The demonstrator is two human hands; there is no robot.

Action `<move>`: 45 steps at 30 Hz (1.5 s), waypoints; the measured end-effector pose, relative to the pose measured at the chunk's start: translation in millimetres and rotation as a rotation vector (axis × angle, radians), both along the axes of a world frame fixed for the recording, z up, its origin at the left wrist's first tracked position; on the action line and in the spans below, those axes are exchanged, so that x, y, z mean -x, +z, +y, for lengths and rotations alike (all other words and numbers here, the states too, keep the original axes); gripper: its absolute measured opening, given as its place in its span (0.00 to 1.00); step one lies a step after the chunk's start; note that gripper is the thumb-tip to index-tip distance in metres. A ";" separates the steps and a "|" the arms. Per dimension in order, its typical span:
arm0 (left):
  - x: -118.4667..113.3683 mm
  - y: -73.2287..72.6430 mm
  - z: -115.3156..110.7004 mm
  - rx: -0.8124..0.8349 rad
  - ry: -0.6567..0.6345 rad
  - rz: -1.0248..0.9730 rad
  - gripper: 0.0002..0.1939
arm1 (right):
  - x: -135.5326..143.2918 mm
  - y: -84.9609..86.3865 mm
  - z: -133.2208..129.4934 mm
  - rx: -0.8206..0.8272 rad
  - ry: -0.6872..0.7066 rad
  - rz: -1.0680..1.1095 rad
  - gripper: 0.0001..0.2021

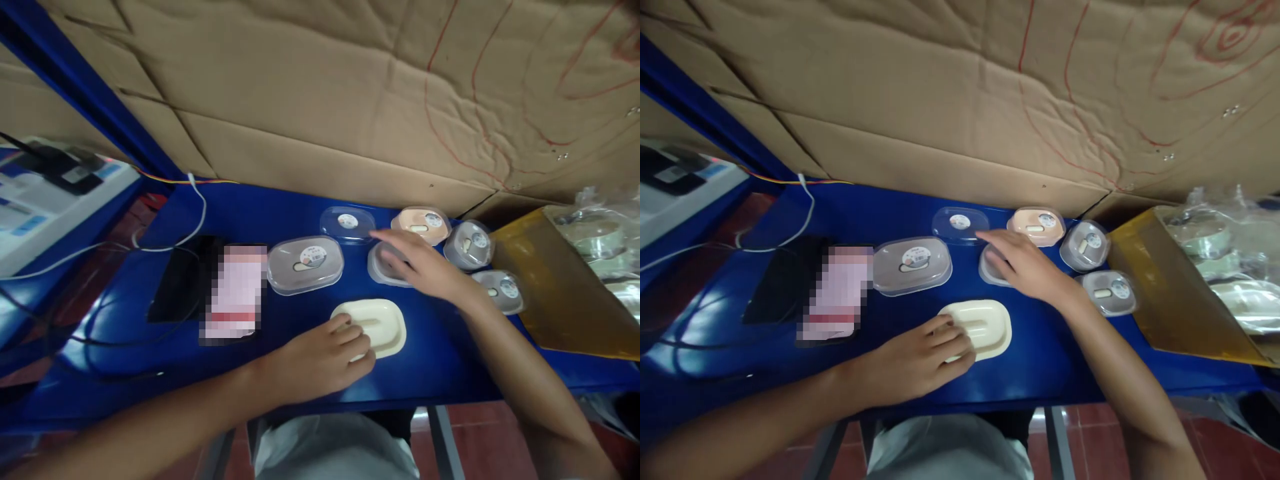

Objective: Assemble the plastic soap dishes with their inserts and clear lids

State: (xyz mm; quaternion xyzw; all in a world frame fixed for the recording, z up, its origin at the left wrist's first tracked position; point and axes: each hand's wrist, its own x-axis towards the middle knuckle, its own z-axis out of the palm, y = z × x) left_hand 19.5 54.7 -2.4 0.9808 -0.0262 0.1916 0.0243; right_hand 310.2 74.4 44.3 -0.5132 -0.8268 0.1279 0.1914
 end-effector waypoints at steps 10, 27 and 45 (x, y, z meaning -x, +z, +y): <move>-11.3 -10.9 -1.6 0.252 0.053 -0.081 0.19 | -16.4 -22.9 -86.5 -0.094 -0.118 -0.087 0.16; 2.5 -1.6 -9.0 0.463 0.209 -0.273 0.27 | -20.3 5.4 -122.3 0.271 0.007 -0.020 0.48; -6.8 -11.8 1.2 0.378 0.156 -0.080 0.16 | -14.1 -0.6 -122.3 0.289 -0.009 -0.155 0.32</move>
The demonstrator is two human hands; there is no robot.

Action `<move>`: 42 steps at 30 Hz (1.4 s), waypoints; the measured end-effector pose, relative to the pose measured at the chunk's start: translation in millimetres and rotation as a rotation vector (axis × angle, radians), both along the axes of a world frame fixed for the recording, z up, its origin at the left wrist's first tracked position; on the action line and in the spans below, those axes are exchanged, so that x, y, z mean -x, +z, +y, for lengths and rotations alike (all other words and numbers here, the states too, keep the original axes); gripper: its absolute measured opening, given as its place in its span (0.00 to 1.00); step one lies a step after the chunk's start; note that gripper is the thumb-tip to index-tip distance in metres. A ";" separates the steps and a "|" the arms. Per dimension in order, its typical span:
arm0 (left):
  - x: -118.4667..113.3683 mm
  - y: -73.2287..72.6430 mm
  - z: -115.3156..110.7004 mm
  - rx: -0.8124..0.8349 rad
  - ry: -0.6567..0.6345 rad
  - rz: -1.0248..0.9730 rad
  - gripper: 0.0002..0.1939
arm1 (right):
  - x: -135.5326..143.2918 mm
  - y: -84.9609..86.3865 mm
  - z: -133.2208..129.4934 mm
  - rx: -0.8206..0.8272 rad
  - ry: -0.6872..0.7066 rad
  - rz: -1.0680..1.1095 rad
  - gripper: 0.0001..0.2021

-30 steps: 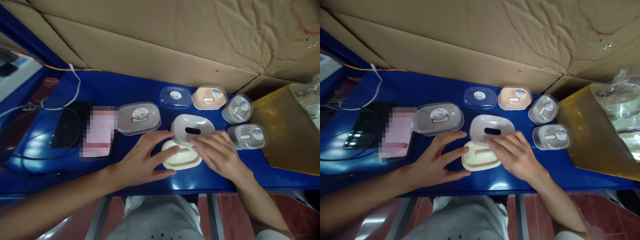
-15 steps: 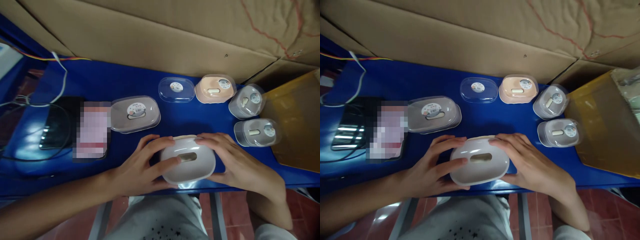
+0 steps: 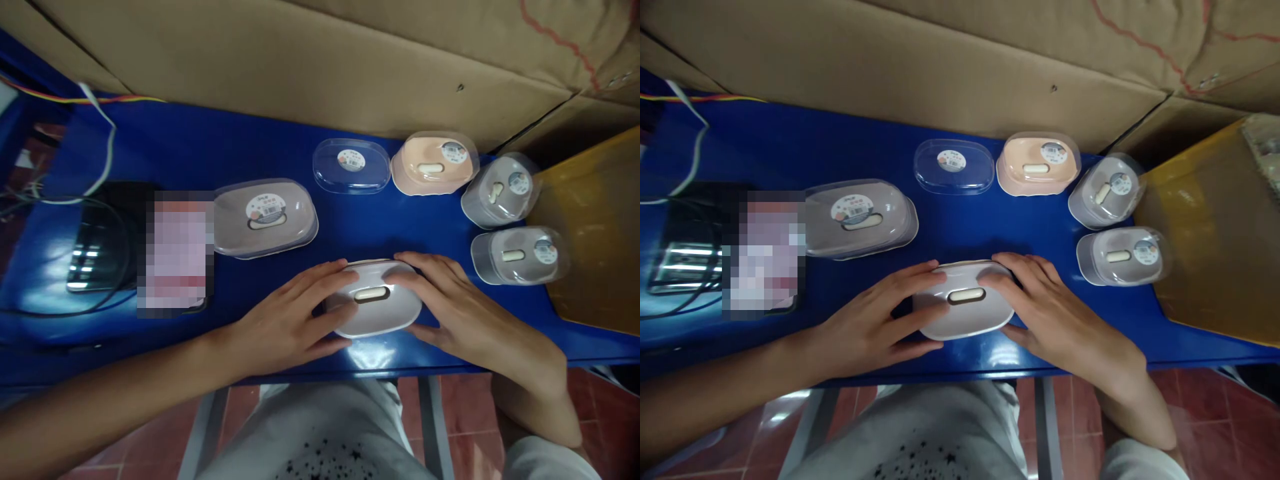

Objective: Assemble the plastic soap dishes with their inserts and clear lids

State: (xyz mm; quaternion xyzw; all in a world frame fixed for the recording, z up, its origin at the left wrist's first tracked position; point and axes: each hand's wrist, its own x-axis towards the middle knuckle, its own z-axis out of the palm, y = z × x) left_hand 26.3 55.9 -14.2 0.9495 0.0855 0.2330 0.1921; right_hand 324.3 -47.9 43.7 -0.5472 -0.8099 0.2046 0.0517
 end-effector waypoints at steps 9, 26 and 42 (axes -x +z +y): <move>-1.7 4.5 -0.3 -0.089 0.000 -0.102 0.12 | 3.0 2.5 1.7 -0.121 0.129 -0.008 0.26; -2.0 5.6 3.6 -0.175 -0.008 -0.107 0.11 | -0.5 -0.7 11.5 -0.133 0.084 0.065 0.32; -1.4 10.7 7.6 -0.230 -0.016 -0.062 0.14 | -5.2 -11.0 18.3 -0.113 0.055 0.087 0.29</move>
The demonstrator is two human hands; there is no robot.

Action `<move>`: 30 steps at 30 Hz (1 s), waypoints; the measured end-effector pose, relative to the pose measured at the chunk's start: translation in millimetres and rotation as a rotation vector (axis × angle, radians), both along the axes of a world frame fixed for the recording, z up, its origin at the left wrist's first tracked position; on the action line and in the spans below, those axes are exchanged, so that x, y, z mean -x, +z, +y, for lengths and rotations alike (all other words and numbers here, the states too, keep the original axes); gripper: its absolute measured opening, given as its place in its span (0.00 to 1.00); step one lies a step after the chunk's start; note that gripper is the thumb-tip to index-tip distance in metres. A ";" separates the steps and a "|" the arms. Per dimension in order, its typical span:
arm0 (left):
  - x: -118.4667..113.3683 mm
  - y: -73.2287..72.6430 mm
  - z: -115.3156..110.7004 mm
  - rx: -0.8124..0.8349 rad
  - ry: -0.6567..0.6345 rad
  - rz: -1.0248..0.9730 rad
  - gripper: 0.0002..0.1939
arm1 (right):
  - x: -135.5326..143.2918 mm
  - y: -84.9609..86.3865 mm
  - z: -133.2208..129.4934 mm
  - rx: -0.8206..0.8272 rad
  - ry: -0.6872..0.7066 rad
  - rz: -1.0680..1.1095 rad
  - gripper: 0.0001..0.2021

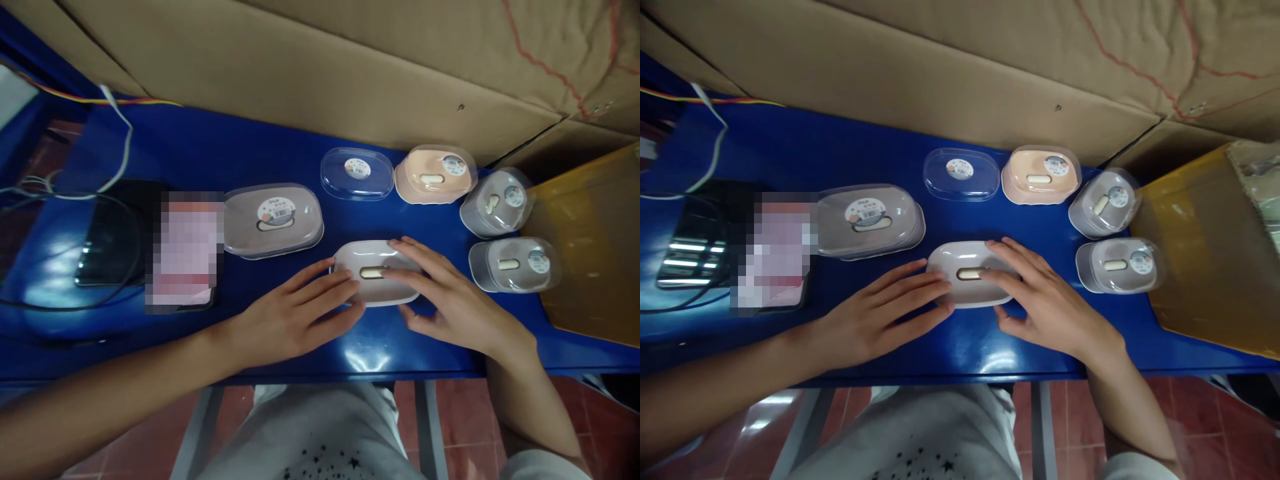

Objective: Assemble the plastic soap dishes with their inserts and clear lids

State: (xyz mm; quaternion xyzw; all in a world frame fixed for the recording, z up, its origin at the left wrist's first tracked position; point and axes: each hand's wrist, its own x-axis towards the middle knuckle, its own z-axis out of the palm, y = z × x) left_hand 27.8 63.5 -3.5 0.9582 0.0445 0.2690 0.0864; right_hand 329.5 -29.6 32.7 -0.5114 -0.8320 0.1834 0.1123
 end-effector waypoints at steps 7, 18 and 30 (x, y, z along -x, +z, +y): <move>1.2 1.3 2.8 -0.052 0.013 0.018 0.14 | 7.9 -3.6 3.0 -0.133 0.112 0.019 0.26; 1.4 3.3 8.1 -0.091 0.002 0.032 0.14 | -2.1 2.3 2.2 -0.224 0.100 0.070 0.17; 1.2 3.5 7.4 -0.086 -0.044 0.000 0.13 | 11.6 10.4 -7.1 -0.246 0.130 -0.087 0.15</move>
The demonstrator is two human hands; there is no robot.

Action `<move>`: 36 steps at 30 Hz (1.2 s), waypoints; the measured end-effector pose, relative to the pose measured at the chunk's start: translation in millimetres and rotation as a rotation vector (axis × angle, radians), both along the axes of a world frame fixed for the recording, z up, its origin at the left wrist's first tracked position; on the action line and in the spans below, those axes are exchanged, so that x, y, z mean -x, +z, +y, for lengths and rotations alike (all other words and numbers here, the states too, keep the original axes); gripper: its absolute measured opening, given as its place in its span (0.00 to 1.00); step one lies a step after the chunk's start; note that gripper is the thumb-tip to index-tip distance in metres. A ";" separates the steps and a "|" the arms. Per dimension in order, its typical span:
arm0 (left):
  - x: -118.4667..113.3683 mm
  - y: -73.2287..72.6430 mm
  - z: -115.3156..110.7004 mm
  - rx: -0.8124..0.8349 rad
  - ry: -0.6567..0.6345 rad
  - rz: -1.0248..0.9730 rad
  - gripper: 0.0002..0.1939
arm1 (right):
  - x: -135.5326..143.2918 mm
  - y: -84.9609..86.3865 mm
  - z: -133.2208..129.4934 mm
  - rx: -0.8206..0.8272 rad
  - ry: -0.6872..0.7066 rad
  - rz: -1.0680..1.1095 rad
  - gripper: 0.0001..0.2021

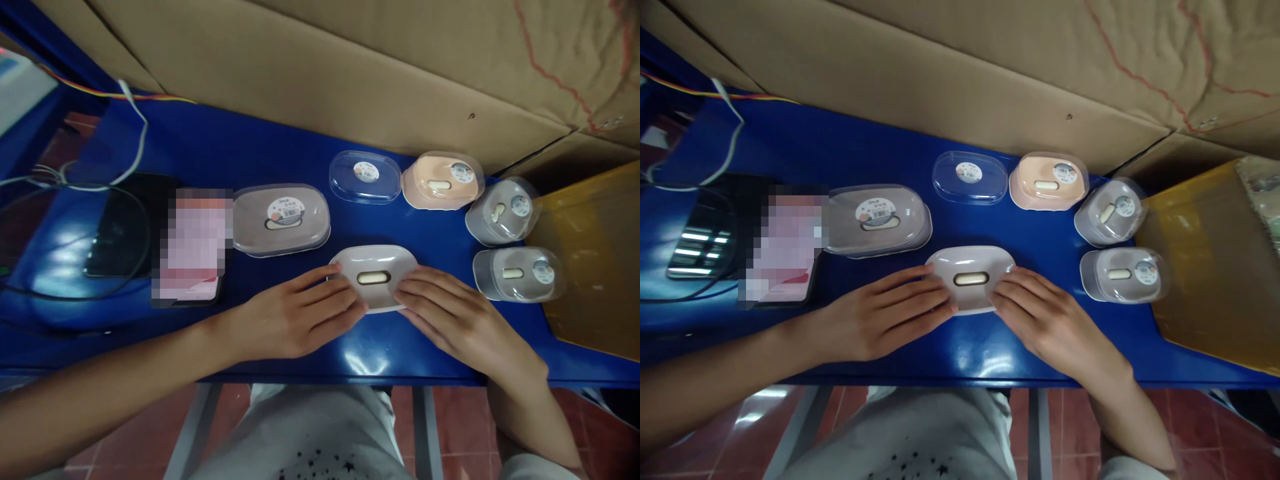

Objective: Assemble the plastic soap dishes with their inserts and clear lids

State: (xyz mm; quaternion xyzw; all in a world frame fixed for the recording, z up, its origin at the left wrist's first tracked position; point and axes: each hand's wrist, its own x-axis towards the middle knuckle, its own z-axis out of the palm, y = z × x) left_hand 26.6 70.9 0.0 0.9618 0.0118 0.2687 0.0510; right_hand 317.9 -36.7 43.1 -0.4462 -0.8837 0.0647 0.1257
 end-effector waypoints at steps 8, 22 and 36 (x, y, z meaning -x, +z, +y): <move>-0.8 -1.6 -0.2 0.004 -0.014 0.006 0.12 | 5.6 3.2 -1.2 -0.008 0.027 -0.037 0.12; 0.6 -2.2 -3.3 0.015 0.037 0.009 0.13 | -9.9 4.9 21.0 0.096 -0.050 0.252 0.21; 4.7 5.4 0.4 -0.016 0.063 -0.053 0.14 | -5.9 -28.8 112.2 -0.038 -0.178 0.005 0.22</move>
